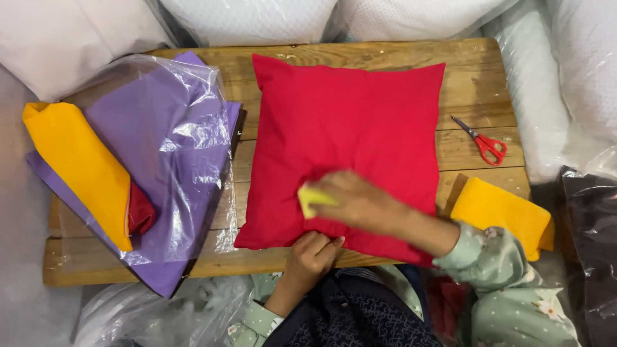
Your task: Trimming a thread from a red pillowcase, stuffing it with white fiberfill, zipping it closed, smoothing it with a sponge, and placing it into a plastic bag.
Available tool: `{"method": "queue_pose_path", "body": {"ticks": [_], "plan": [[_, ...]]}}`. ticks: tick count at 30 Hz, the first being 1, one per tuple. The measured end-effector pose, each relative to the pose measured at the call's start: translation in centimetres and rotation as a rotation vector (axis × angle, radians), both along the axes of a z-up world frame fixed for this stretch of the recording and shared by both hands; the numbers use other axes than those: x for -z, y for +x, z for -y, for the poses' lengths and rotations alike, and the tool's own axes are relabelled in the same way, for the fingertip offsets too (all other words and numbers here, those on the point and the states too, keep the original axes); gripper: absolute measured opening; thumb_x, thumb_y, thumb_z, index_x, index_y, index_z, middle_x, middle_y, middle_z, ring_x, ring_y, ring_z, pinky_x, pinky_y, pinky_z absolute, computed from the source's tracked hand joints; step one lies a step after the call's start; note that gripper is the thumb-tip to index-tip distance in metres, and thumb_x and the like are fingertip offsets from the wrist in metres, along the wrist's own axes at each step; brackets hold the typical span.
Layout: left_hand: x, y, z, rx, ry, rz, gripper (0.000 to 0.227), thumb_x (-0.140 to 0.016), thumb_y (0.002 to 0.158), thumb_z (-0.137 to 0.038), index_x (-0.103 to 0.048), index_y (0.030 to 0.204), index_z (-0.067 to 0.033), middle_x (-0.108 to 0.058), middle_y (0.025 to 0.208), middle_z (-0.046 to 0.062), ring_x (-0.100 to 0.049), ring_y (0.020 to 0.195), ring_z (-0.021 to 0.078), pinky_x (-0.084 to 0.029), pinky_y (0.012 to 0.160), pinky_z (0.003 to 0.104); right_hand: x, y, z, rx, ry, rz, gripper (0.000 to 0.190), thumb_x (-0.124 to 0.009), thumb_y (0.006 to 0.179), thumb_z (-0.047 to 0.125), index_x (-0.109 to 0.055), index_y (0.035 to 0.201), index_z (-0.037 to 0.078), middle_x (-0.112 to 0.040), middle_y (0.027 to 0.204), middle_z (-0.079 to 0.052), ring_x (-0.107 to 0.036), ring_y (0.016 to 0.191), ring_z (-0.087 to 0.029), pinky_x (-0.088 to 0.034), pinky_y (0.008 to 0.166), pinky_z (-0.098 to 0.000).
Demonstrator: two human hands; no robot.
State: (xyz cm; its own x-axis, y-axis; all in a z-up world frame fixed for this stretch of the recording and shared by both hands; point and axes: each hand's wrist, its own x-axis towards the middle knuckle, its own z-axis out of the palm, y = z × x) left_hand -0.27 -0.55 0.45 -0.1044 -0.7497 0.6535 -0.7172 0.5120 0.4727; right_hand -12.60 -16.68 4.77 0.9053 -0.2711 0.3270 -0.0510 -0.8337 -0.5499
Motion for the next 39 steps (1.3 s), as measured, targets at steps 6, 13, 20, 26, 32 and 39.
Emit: {"method": "queue_pose_path", "body": {"ticks": [6,13,20,26,32,39], "plan": [[0.3,0.3,0.0,-0.002,0.006,0.005,0.017,-0.068,0.099,-0.003,-0.066,0.083,0.0022,-0.045,0.068,0.006,-0.043,0.058,0.0222,-0.04,0.048,0.037,1.8,-4.3,17.4,0.721,-0.34,0.229,0.031,-0.079,0.087,0.0,-0.066,0.115,0.0,-0.064,0.119,-0.021,-0.06,0.115,-0.039,-0.046,0.101,-0.0468],[-0.1,0.2,0.1,0.029,0.032,-0.004,0.015,-0.063,0.1,-0.003,-0.069,0.087,0.003,-0.058,0.078,0.012,-0.053,0.063,0.0285,-0.045,0.056,0.039,-2.7,1.4,-1.7,-0.098,-0.156,0.153,0.018,-0.061,0.106,0.017,-0.062,0.124,0.014,-0.059,0.138,-0.021,-0.061,0.108,-0.038,-0.048,0.094,-0.0519],[-0.1,0.6,0.2,0.084,0.081,-0.013,0.009,-0.068,0.098,-0.001,-0.068,0.089,0.0021,-0.05,0.073,0.008,-0.048,0.062,0.0247,-0.044,0.053,0.038,1.4,2.6,16.3,0.243,-0.224,0.18,0.027,-0.071,0.098,0.015,-0.064,0.121,0.003,-0.065,0.128,-0.021,-0.06,0.113,-0.041,-0.045,0.099,-0.0519],[-2.2,2.2,0.5,0.25,0.263,0.032,0.016,-0.072,0.097,-0.02,-0.07,0.099,-0.0044,-0.064,0.085,0.008,-0.062,0.07,0.0265,-0.051,0.058,0.039,-0.4,-2.5,21.6,0.919,-0.039,0.324,0.025,-0.082,0.088,0.019,-0.069,0.109,0.013,-0.071,0.108,-0.002,-0.065,0.096,-0.02,-0.051,0.083,-0.0341],[-14.0,4.5,12.9,0.116,-0.123,-0.095,0.029,-0.076,0.093,-0.025,-0.075,0.118,-0.0107,-0.07,0.089,0.01,-0.069,0.085,0.0305,-0.056,0.079,0.042,0.7,-1.9,17.9,0.893,-0.079,0.433,0.034,-0.088,0.088,0.013,-0.073,0.119,0.009,-0.07,0.108,-0.014,-0.071,0.088,-0.028,-0.058,0.074,-0.0337],[2.4,8.3,26.4,-0.877,0.102,-0.513,0.076,-0.076,0.092,-0.038,-0.042,0.152,-0.0052,-0.048,0.145,0.028,-0.048,0.133,0.0491,-0.033,0.112,0.063,2.2,2.8,12.3,0.583,-0.129,0.414,0.026,-0.078,0.089,0.015,-0.074,0.115,0.009,-0.071,0.116,-0.014,-0.067,0.116,-0.037,-0.049,0.1,-0.0457]]}}
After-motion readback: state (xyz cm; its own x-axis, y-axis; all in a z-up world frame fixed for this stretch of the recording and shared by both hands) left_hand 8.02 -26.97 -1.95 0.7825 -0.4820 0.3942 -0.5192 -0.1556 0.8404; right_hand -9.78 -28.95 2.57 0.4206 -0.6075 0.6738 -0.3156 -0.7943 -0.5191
